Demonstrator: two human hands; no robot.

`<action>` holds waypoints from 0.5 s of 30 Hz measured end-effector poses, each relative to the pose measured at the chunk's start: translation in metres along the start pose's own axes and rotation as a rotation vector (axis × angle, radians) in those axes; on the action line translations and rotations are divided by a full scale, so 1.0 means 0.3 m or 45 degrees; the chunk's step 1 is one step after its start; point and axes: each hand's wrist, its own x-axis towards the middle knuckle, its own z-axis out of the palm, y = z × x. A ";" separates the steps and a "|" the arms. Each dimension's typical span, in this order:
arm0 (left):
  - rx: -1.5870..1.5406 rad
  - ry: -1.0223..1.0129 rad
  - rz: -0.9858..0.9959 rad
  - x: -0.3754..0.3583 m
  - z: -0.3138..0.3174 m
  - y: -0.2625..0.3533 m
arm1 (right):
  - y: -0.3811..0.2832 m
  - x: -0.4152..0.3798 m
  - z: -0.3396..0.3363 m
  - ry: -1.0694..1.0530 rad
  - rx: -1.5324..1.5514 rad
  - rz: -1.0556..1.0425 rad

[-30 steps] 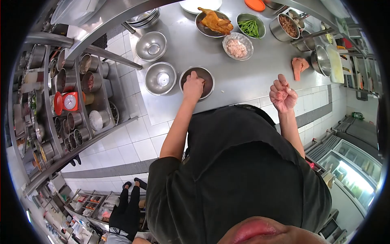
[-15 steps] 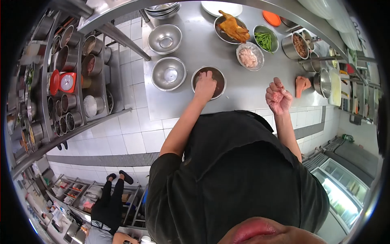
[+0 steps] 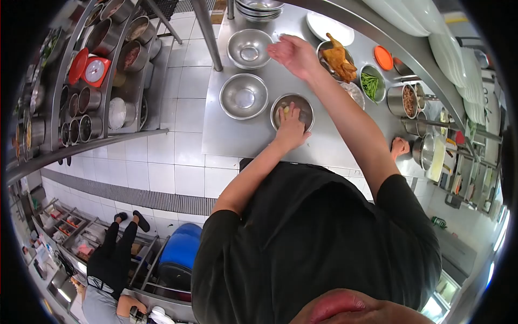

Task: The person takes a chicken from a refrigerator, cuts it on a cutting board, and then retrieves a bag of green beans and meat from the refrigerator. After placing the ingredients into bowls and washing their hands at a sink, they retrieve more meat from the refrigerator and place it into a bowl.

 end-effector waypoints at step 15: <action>-0.701 0.601 -0.066 -0.245 -0.117 -0.098 | 0.103 0.371 -0.086 0.670 -2.609 -0.131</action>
